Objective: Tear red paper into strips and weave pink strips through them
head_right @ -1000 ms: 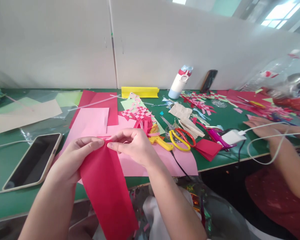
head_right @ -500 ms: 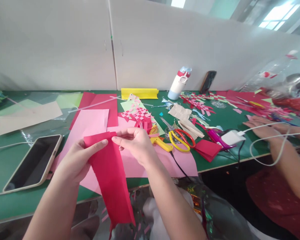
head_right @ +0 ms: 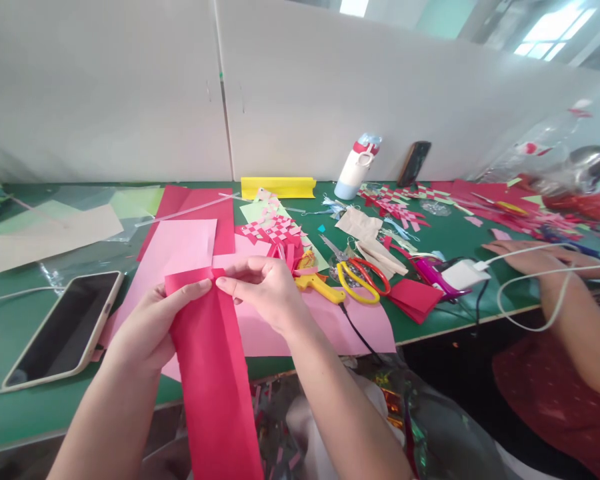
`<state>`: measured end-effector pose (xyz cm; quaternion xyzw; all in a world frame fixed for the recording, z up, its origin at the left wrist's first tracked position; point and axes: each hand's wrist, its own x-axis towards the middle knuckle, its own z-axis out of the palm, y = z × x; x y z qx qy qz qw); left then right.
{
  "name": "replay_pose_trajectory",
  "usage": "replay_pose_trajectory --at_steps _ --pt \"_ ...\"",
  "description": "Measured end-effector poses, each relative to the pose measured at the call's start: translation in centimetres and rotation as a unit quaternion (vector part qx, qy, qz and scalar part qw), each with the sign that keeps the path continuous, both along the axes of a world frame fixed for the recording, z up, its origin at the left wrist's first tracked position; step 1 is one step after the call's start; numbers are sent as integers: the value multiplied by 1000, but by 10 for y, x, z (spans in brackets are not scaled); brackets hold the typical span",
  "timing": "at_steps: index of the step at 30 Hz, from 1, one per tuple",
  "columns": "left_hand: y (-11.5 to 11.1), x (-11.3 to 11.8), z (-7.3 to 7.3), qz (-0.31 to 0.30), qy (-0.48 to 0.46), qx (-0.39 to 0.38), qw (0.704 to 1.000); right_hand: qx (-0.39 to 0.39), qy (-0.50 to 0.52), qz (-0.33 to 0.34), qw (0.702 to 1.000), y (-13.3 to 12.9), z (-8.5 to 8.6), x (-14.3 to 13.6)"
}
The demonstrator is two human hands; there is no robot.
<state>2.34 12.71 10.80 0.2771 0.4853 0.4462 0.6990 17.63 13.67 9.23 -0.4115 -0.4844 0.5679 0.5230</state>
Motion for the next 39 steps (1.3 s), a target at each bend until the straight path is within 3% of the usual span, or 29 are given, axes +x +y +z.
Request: replay_pose_trajectory --at_steps 20,30,39 --pt "0 -2 -2 -16 -21 -6 1000 -16 22 17 999 1 -2 1" --pt "1 -5 -1 -21 -24 -5 999 -39 -14 48 998 0 -2 4" --pt "2 -5 -1 -20 -12 -7 1000 -44 30 43 998 0 -2 0"
